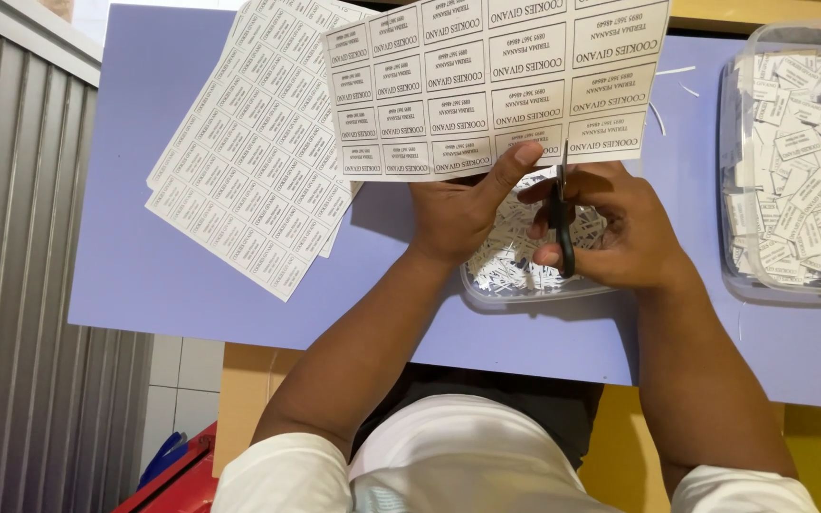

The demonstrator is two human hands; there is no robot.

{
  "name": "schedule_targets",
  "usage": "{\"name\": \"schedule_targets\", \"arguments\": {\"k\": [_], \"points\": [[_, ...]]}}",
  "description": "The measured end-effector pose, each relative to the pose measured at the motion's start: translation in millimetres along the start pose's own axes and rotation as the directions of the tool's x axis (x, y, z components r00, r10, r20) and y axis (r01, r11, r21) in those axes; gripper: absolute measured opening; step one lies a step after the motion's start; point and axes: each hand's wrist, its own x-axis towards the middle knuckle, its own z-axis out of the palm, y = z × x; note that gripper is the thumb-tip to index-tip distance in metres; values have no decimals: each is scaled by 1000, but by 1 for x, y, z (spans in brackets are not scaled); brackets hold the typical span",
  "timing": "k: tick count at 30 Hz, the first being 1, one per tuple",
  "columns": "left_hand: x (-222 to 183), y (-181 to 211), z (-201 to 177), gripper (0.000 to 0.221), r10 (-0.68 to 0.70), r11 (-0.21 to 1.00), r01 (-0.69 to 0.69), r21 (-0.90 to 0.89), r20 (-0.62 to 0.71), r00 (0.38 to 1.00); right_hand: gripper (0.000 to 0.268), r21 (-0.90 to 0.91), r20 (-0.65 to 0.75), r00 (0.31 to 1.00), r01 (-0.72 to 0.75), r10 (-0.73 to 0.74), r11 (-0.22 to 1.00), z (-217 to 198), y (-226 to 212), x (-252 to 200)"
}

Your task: Cutting printed paper sheets into individual small slips using scissors.

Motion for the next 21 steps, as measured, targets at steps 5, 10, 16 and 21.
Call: {"name": "schedule_targets", "arguments": {"k": [5, 10, 16, 21], "points": [[-4, -6, 3, 23, -5, 1000, 4, -23, -10, 1000, 32, -24, -10, 1000, -22, 22, 999, -2, -3, 0], [-4, -6, 1, 19, -3, 1000, 3, -2, 16, 1000, 30, -60, -4, 1000, -19, 19, 998, -3, 6, -6], [-3, -6, 1, 17, -41, 999, 41, -1, 26, 999, 33, -80, -18, 1000, -2, 1, 997, -3, 6, -6], [-1, 2, 1, 17, -77, 995, 77, -59, 1, 997, 29, -101, -15, 1000, 11, -13, 995, -4, 1, -4]]}}
